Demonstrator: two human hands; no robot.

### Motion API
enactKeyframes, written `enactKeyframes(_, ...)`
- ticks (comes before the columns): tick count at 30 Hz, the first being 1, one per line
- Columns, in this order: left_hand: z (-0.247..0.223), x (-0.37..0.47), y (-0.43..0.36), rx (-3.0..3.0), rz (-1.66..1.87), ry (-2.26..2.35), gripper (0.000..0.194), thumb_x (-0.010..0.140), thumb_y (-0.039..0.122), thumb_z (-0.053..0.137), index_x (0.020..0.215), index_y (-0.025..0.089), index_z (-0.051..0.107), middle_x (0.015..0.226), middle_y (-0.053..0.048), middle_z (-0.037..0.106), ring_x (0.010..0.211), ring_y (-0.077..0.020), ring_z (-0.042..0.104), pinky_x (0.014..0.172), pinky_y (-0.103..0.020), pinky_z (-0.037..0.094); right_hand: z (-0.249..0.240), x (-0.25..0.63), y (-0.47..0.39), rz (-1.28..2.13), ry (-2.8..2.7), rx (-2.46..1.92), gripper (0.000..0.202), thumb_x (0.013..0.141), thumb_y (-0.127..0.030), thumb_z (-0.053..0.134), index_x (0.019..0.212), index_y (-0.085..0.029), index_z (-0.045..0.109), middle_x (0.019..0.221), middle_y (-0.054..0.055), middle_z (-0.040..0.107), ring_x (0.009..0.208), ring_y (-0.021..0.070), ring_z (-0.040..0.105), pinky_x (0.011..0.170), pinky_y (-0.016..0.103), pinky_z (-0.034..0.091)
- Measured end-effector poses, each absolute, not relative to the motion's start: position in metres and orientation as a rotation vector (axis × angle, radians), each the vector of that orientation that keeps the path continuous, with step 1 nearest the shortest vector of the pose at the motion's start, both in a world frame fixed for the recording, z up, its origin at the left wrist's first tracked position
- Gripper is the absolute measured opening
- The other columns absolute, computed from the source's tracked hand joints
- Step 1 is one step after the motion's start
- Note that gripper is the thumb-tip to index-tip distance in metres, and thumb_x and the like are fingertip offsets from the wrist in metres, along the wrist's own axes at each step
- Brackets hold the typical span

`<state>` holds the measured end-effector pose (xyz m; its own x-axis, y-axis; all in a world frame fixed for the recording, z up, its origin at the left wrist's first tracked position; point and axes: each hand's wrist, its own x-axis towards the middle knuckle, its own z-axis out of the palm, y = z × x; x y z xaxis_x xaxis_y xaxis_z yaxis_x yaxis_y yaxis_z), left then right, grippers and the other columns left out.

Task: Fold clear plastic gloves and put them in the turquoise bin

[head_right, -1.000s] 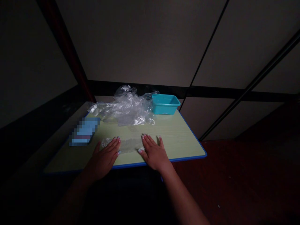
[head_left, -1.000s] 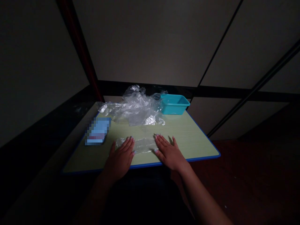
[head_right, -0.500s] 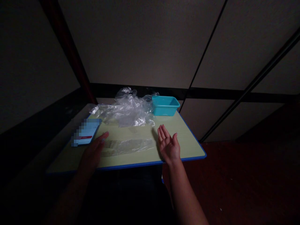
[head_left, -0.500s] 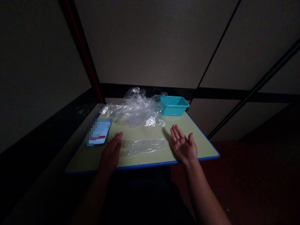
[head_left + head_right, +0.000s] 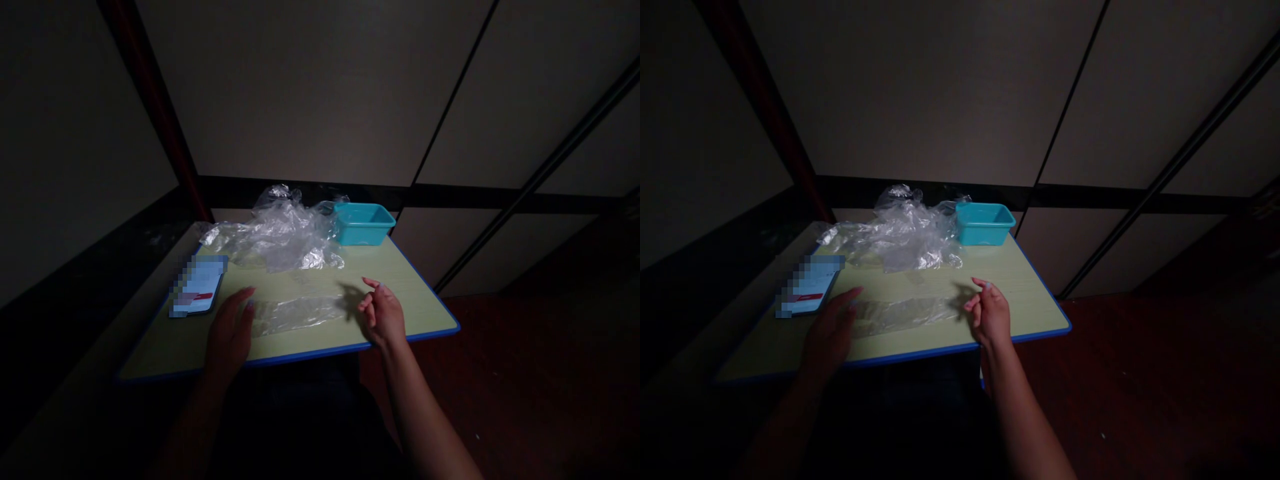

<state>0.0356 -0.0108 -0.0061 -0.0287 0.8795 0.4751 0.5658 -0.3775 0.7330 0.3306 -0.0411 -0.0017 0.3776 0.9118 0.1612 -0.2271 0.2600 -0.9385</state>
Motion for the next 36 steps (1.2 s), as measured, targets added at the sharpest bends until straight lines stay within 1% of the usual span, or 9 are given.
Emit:
enactKeyframes(3,-0.003,0.042,-0.014,2.239,1.211,1.57,0.043,0.091,0.041,0.041,0.124,0.019,0.057,0.136,-0.016,0.056,0.134,-0.0298,0.044,0.112,-0.055,0.028,0.014,0.333,-0.039,0.452,-1.356,-1.423,0.051,0.094,-0.056,0.038,0.127,-0.021,0.057,0.115,0.013,0.069,0.095,0.024,0.069,0.093,0.048,0.051)
enactKeyframes(5,0.0,0.048,-0.018,2.427,1.012,1.592,0.045,0.09,0.037,0.043,0.13,0.02,0.054,0.144,-0.016,0.049,0.14,-0.0329,0.035,0.113,-0.064,0.017,0.024,0.333,-0.036,0.231,-1.733,-1.705,0.056,0.095,-0.053,0.032,0.143,-0.025,0.043,0.151,0.012,0.041,0.135,0.0293,0.042,0.112,0.061,0.022)
enactKeyframes(7,0.002,0.054,-0.021,2.538,0.835,1.587,0.047,0.091,0.036,0.044,0.135,0.022,0.05,0.15,-0.015,0.041,0.143,-0.0348,0.028,0.111,-0.069,0.01,0.029,0.331,-0.032,0.188,-2.022,-1.929,0.058,0.097,-0.05,0.026,0.151,-0.028,0.028,0.16,0.007,0.02,0.147,0.0279,0.018,0.113,0.065,0.002)
enactKeyframes(14,0.003,0.061,-0.023,2.557,0.705,1.69,0.053,0.093,0.036,0.042,0.143,0.019,0.042,0.153,-0.016,0.034,0.144,-0.0346,0.024,0.11,-0.071,0.008,0.024,0.326,-0.026,0.281,-2.206,-2.124,0.062,0.098,-0.052,0.015,0.154,-0.026,0.013,0.16,0.006,0.011,0.148,0.0252,0.011,0.11,0.065,-0.009)
enactKeyframes(20,0.011,0.067,-0.032,2.295,0.908,1.524,0.054,0.091,0.042,0.042,0.14,0.021,0.047,0.154,-0.013,0.033,0.146,-0.0322,0.02,0.113,-0.064,-0.007,0.021,0.319,-0.05,0.245,-2.103,-1.866,0.058,0.099,-0.051,0.021,0.153,-0.034,0.007,0.161,0.003,0.006,0.148,0.0278,0.006,0.107,0.068,-0.013)
enactKeyframes(23,0.022,0.061,-0.034,1.894,1.109,1.231,0.064,0.095,0.056,0.017,0.148,0.025,0.035,0.153,-0.009,0.037,0.145,-0.0262,0.025,0.118,-0.055,0.011,0.016,0.309,-0.064,0.506,-2.02,-1.533,0.058,0.1,-0.051,0.011,0.154,-0.033,0.001,0.161,0.002,0.009,0.148,0.0233,0.01,0.115,0.06,-0.001)
enactKeyframes(27,0.038,0.07,-0.026,1.448,1.239,0.901,0.08,0.087,0.055,-0.024,0.154,0.03,0.011,0.155,-0.003,0.034,0.141,-0.0211,0.034,0.106,-0.05,0.039,0.02,0.278,-0.065,0.628,-1.808,-1.269,0.06,0.095,-0.042,-0.016,0.154,-0.028,-0.009,0.162,0.001,0.001,0.148,0.0145,0.009,0.117,0.045,0.022)
enactKeyframes(31,0.039,0.109,-0.011,1.191,1.221,0.856,0.084,0.085,0.057,-0.025,0.154,0.027,0.01,0.155,-0.005,0.035,0.139,-0.0227,0.039,0.107,-0.051,0.038,0.037,0.227,-0.052,0.429,-2.064,-1.157,0.067,0.097,-0.057,0.017,0.155,-0.028,-0.001,0.162,0.002,0.004,0.149,0.0233,0.002,0.117,0.054,0.004)
enactKeyframes(36,0.036,0.124,0.004,1.337,1.143,0.841,0.079,0.08,0.063,-0.026,0.152,0.034,-0.009,0.157,-0.002,0.029,0.141,-0.0196,0.036,0.105,-0.051,0.037,0.046,0.19,-0.046,0.352,-2.126,-1.152,0.081,0.087,-0.052,0.049,0.154,-0.02,0.017,0.161,0.009,0.015,0.148,0.0262,0.008,0.117,0.053,0.007)
